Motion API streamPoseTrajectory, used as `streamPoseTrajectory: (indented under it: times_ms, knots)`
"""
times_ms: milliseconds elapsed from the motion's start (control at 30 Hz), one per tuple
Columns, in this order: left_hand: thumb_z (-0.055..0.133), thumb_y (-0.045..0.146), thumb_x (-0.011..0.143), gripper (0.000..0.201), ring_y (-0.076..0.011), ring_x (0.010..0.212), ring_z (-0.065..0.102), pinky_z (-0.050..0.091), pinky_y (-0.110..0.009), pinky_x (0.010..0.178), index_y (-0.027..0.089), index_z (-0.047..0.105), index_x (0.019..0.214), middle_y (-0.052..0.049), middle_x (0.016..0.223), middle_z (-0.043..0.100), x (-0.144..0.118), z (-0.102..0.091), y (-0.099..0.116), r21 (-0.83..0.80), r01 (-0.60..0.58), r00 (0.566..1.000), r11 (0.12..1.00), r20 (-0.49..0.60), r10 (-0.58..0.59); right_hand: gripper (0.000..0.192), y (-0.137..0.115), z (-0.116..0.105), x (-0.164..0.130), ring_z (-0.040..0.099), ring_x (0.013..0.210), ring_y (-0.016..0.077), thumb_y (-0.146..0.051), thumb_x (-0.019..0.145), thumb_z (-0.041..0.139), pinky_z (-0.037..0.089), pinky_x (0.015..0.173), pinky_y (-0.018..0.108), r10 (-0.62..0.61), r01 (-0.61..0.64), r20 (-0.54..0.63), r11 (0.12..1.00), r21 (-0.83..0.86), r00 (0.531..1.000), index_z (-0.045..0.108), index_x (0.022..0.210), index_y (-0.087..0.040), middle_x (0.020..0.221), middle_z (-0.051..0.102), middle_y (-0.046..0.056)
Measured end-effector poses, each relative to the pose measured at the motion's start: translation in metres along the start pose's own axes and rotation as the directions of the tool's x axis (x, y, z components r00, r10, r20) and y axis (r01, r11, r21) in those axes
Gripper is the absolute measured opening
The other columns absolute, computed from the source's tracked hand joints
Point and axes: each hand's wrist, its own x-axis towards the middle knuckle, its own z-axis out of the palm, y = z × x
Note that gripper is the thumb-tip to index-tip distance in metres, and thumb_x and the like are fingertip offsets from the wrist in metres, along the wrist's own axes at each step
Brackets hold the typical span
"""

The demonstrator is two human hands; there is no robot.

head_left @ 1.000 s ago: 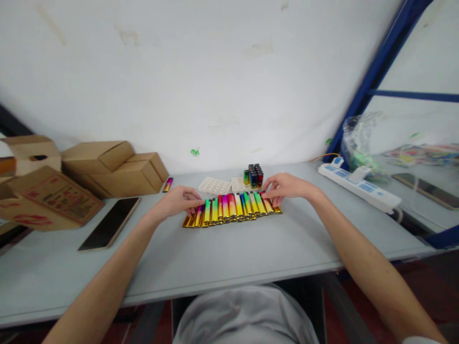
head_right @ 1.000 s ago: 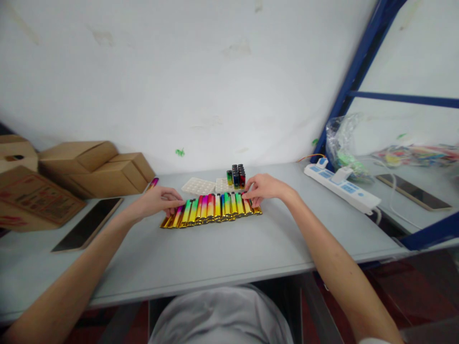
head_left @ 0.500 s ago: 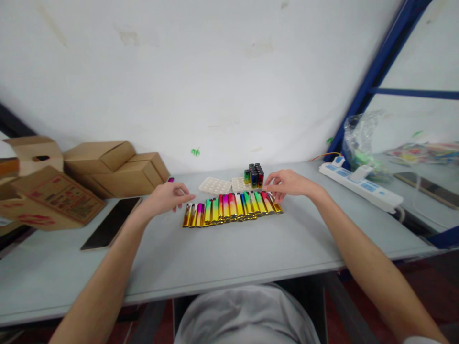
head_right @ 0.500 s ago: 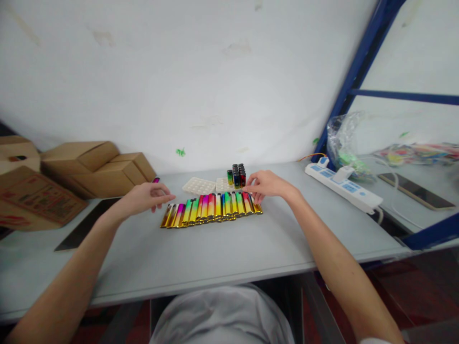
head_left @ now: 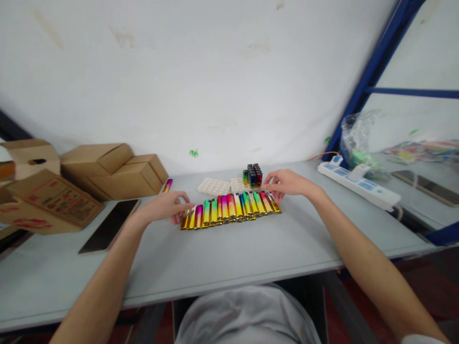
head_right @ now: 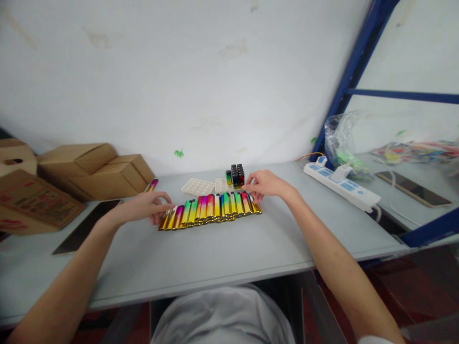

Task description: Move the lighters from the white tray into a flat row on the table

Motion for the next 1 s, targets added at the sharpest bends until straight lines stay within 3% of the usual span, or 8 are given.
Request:
streamPoseTrajectory:
  times_ms: [100, 167, 300, 400, 500, 600, 800, 1000]
  knots:
    - [0.077, 0.068, 0.064, 0.05, -0.0244, 0.052, 0.07, 0.05, -0.027, 0.047, 0.023, 0.065, 0.082, -0.002, 0.058, 0.072, 0.0, -0.003, 0.002, 0.028, 0.01, 1.0, 1.0, -0.028, -0.009, 0.025, -0.002, -0.001, 0.001, 0.071, 0.054, 0.0169, -0.038, 0.1, 0.063, 0.056, 0.055, 0.025, -0.013, 0.003, -0.084, 0.993, -0.116, 0.996, 0.067, 0.099, -0.013, 0.065, 0.075, 0.006]
    - [0.074, 0.068, 0.067, 0.048, -0.0225, 0.046, 0.065, 0.046, -0.027, 0.044, 0.023, 0.066, 0.079, -0.001, 0.055, 0.07, 0.002, -0.005, 0.003, 0.106, 0.015, 0.991, 0.994, -0.135, 0.0, 0.025, -0.002, -0.002, 0.003, 0.069, 0.051, 0.0157, -0.037, 0.1, 0.061, 0.053, 0.055, 0.024, -0.032, -0.003, -0.156, 0.976, -0.217, 0.987, 0.068, 0.096, -0.014, 0.063, 0.074, 0.005]
    - [0.067, 0.06, 0.078, 0.038, -0.0213, 0.055, 0.066, 0.046, -0.028, 0.056, 0.023, 0.069, 0.078, -0.001, 0.058, 0.071, 0.017, -0.003, 0.02, 0.252, -0.086, 0.915, 0.964, -0.363, 0.176, 0.025, 0.002, -0.004, 0.008, 0.069, 0.054, 0.0162, -0.036, 0.101, 0.058, 0.05, 0.063, 0.025, -0.102, -0.002, -0.269, 0.932, -0.361, 0.958, 0.071, 0.094, -0.015, 0.057, 0.071, 0.002]
    - [0.066, 0.053, 0.083, 0.033, -0.0229, 0.074, 0.071, 0.05, -0.029, 0.07, 0.023, 0.073, 0.092, -0.004, 0.077, 0.077, 0.037, 0.012, 0.049, 0.319, -0.262, 0.867, 0.911, -0.336, 0.367, 0.026, 0.006, -0.005, 0.01, 0.07, 0.057, 0.017, -0.037, 0.101, 0.056, 0.048, 0.064, 0.026, -0.139, 0.004, -0.313, 0.918, -0.396, 0.94, 0.071, 0.095, -0.016, 0.057, 0.07, 0.002]
    - [0.069, 0.046, 0.084, 0.037, -0.0233, 0.079, 0.071, 0.051, -0.033, 0.079, 0.017, 0.074, 0.106, -0.01, 0.093, 0.078, 0.066, 0.031, 0.083, 0.346, -0.434, 0.825, 0.832, -0.218, 0.521, 0.027, 0.007, -0.005, 0.01, 0.069, 0.056, 0.0167, -0.037, 0.101, 0.055, 0.047, 0.065, 0.026, -0.152, -0.005, -0.339, 0.907, -0.422, 0.928, 0.071, 0.095, -0.017, 0.057, 0.07, 0.001]
    - [0.074, 0.04, 0.081, 0.044, -0.0241, 0.08, 0.07, 0.051, -0.037, 0.085, 0.012, 0.073, 0.115, -0.015, 0.105, 0.078, 0.097, 0.046, 0.11, 0.366, -0.522, 0.772, 0.77, -0.182, 0.61, 0.027, 0.005, -0.006, 0.009, 0.069, 0.057, 0.0176, -0.038, 0.102, 0.055, 0.047, 0.066, 0.027, -0.153, -0.02, -0.346, 0.893, -0.449, 0.926, 0.071, 0.097, -0.016, 0.058, 0.07, 0.002]
    - [0.079, 0.025, 0.073, 0.022, -0.0208, 0.075, 0.07, 0.055, -0.033, 0.074, 0.013, 0.075, 0.091, -0.01, 0.081, 0.077, 0.133, 0.057, 0.125, 0.09, -0.587, 0.789, 0.805, -0.16, 0.593, 0.028, 0.002, -0.005, 0.008, 0.069, 0.059, 0.0191, -0.038, 0.102, 0.055, 0.047, 0.068, 0.028, -0.147, -0.032, -0.347, 0.886, -0.463, 0.926, 0.072, 0.098, -0.016, 0.064, 0.073, 0.005]
    - [0.08, 0.036, 0.078, 0.034, -0.022, 0.08, 0.071, 0.054, -0.03, 0.059, 0.012, 0.073, 0.1, -0.014, 0.095, 0.077, 0.111, 0.03, 0.115, -0.176, -0.573, 0.8, 0.8, -0.331, 0.5, 0.027, 0.002, -0.005, 0.008, 0.066, 0.055, 0.0178, -0.039, 0.102, 0.056, 0.047, 0.068, 0.029, -0.142, -0.025, -0.337, 0.894, -0.447, 0.931, 0.071, 0.098, -0.017, 0.068, 0.074, 0.005]
